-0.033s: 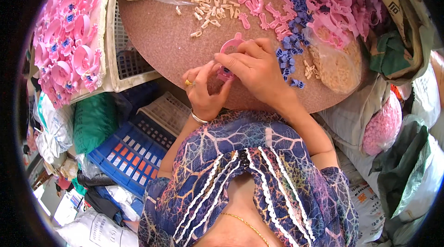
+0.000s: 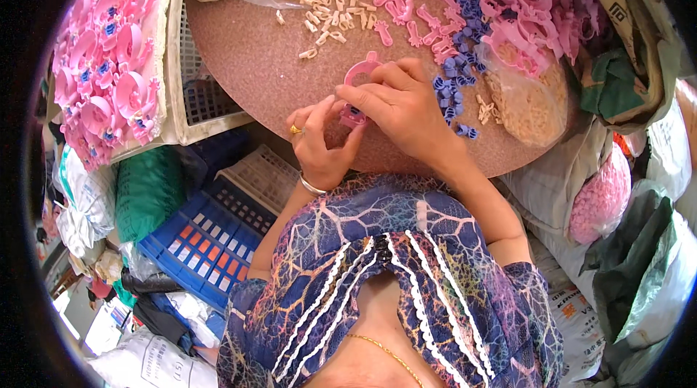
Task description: Decorating small pink plastic frames with tiny blue flowers and other decorative components.
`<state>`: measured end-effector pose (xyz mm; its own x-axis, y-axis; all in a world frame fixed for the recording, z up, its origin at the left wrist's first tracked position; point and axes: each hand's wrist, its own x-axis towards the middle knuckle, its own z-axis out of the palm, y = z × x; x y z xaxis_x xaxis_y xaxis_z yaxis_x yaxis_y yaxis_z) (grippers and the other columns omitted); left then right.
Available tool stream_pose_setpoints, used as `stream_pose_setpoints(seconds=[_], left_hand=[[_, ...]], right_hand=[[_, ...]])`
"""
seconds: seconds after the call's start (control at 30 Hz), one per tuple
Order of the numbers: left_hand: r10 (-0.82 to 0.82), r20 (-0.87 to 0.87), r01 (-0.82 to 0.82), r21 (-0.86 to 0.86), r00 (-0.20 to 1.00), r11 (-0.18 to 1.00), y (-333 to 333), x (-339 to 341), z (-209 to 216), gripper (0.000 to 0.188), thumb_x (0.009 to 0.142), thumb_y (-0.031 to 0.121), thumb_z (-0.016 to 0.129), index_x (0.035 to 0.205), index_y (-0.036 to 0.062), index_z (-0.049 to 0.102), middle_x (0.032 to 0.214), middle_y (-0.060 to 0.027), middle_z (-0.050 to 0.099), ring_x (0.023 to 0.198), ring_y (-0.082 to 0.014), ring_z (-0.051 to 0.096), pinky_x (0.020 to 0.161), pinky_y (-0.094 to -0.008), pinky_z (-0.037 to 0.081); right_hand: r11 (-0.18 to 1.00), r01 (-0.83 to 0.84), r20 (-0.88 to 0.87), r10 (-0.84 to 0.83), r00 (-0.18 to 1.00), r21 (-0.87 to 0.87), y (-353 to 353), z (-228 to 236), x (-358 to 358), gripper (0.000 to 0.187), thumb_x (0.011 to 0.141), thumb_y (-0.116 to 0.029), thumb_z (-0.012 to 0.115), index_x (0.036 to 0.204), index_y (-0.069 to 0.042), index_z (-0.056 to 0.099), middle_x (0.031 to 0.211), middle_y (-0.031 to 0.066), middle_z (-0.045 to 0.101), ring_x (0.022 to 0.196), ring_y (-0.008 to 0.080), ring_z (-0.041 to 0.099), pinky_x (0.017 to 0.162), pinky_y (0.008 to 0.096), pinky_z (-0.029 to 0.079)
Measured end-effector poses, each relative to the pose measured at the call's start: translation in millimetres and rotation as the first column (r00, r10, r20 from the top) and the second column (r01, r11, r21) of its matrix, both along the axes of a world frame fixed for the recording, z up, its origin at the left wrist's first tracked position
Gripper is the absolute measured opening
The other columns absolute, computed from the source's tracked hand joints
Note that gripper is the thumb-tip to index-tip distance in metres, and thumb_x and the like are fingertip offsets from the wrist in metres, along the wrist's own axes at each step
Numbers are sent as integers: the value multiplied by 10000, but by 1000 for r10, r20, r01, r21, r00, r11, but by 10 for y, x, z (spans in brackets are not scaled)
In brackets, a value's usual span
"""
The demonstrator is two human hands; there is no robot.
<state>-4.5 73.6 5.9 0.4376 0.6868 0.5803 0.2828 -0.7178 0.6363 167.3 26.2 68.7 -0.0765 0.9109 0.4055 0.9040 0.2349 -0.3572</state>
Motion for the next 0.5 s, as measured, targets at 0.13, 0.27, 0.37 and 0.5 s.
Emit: stream_pose_setpoints(seconds=[0.13, 0.27, 0.37, 0.5], left_hand=[[-6, -10, 6, -25, 1000, 1000, 20, -1, 18, 596, 634, 109, 865, 1175, 40, 623, 1016, -56, 680, 886, -250, 619, 854, -403, 441], [-22, -34, 23, 46, 999, 999, 34, -23, 19, 623, 626, 89, 867, 1191, 36, 609, 1009, -69, 675, 886, -262, 617, 849, -409, 450], [-28, 22, 28, -6, 999, 1000, 17, -29, -47, 630, 632, 76, 861, 1203, 33, 596, 987, -80, 668, 883, -271, 615, 848, -420, 455], [-38, 38, 40, -36, 999, 999, 22, -15, -6, 626, 639, 71, 857, 1203, 29, 590, 969, -86, 663, 891, -278, 616, 854, -425, 458]], right_hand=[[995, -102, 18, 102, 995, -5, 52, -62, 69, 400, 777, -159, 635, 1172, -130, 689, 904, -29, 701, 875, 153, 618, 838, 327, 428], [997, 51, -87, -56, 995, -55, 50, -116, -28, 420, 768, -160, 637, 1184, -127, 686, 857, -31, 691, 857, 152, 614, 834, 326, 425], [992, 71, -114, -82, 990, -102, 47, -56, -38, 426, 768, -160, 637, 1190, -122, 685, 850, -37, 687, 847, 152, 613, 837, 328, 424], [998, -53, 42, 52, 998, 23, 52, 31, 4, 428, 784, -165, 635, 1207, -115, 678, 885, -48, 695, 903, 146, 618, 855, 326, 423]])
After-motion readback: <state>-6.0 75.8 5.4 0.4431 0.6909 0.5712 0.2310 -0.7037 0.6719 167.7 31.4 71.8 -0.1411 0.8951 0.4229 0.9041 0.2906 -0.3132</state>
